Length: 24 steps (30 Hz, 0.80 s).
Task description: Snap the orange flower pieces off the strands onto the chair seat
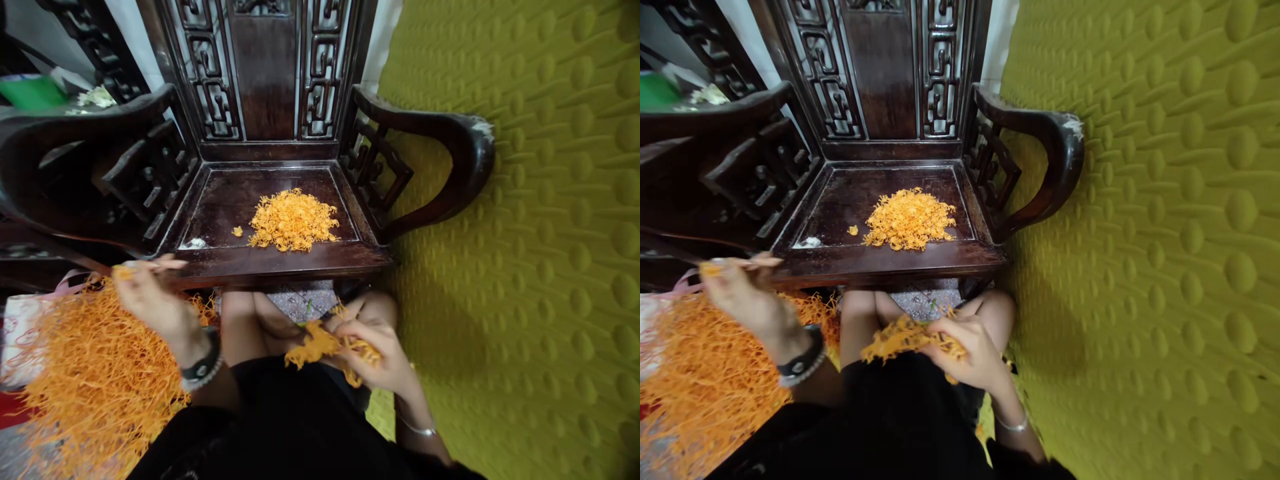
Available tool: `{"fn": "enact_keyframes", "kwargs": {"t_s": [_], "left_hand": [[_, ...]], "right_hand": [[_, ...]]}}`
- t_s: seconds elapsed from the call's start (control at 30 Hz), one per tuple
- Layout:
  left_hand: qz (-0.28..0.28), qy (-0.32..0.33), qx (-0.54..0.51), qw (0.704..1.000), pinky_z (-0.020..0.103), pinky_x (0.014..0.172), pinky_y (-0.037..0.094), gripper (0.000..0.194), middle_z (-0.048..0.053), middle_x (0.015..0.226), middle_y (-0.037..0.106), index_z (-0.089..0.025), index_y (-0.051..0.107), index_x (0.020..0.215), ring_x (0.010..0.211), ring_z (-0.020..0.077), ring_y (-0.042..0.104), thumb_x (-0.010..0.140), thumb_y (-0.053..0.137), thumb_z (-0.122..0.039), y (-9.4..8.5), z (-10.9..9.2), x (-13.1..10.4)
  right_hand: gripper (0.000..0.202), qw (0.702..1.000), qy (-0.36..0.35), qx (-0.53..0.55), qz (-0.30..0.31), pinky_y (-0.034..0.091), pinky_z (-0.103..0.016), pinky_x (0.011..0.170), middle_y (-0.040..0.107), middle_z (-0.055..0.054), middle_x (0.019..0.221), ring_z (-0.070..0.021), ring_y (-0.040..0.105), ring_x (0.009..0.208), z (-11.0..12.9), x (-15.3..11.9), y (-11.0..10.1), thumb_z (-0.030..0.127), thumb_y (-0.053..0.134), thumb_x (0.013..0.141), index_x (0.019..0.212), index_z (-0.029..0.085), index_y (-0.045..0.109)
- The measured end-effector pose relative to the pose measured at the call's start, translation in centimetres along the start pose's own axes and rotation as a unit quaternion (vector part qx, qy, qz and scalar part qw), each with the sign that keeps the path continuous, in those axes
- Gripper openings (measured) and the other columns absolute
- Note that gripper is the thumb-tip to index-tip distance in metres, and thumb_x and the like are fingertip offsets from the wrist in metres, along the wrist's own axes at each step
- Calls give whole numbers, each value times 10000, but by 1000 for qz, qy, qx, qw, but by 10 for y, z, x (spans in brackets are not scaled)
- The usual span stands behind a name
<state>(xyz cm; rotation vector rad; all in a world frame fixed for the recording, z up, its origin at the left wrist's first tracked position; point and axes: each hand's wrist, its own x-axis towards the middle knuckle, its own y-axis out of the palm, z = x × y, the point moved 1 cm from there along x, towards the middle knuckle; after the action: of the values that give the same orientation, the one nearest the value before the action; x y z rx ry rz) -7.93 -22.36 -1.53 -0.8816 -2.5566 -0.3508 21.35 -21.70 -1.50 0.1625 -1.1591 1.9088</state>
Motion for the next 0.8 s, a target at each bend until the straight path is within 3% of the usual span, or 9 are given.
{"fn": "enact_keyframes", "kwargs": {"t_s": [0.03,0.1,0.13,0.23,0.33,0.5,0.57,0.63,0.8], "left_hand": [[-66,46,14,997,479,1038,433,211,-32,879,644,-241,546,860,951,187,662,971,413,-361,-10,-2,11],[-105,89,29,990,481,1011,439,113,-47,914,667,-246,579,879,977,194,662,938,497,-298,-19,-6,24],[-94,88,16,992,469,987,452,82,-46,952,676,-246,590,897,1004,194,656,924,516,-271,-18,-7,24],[15,13,-113,993,388,894,502,82,-8,1006,684,-217,566,876,983,167,651,899,492,-242,7,-8,8],[134,-83,-236,959,326,811,517,128,25,914,679,-194,485,769,845,151,647,857,469,-285,39,-5,-16],[257,-165,-243,921,308,752,481,451,24,719,536,-195,433,669,742,163,560,874,420,-597,67,1,-48],[287,-175,-229,914,296,704,452,579,21,654,447,-196,378,580,681,153,494,859,355,-703,72,0,-59],[301,-212,-222,903,289,635,422,580,16,630,401,-200,360,559,624,142,433,870,358,-690,77,-2,-68],[289,-298,-202,887,235,512,358,238,23,776,462,-203,510,859,589,111,391,887,487,-437,83,-6,-76]], "right_hand": [[80,999,28,-7,-25,406,-223,502,640,23,633,-100,566,488,-4,-6,-5,266,589,901,906,186,587],[34,994,79,-33,-67,420,-209,531,657,17,686,-94,590,531,-10,-14,-11,201,613,880,898,186,588],[39,992,91,-44,-81,431,-207,553,669,11,718,-96,606,558,-13,-14,-11,177,620,872,896,186,591],[49,989,94,-53,-103,442,-216,586,677,9,738,-105,618,587,-15,-5,-5,151,619,865,886,189,596],[33,987,87,-34,-128,443,-217,569,669,15,703,-106,603,564,-14,5,3,160,610,868,865,193,606],[80,982,121,63,-131,469,-219,538,692,-12,712,-125,625,565,-8,12,12,217,571,895,898,183,643],[133,980,127,105,-112,502,-229,578,736,-41,816,-143,669,632,-4,15,16,227,556,906,956,186,672],[174,978,122,140,-97,529,-243,637,751,-52,883,-160,696,703,0,19,19,236,545,915,995,200,695],[204,965,140,209,-75,535,-275,706,722,-49,805,-179,684,749,1,24,28,311,530,931,974,210,702]]}}
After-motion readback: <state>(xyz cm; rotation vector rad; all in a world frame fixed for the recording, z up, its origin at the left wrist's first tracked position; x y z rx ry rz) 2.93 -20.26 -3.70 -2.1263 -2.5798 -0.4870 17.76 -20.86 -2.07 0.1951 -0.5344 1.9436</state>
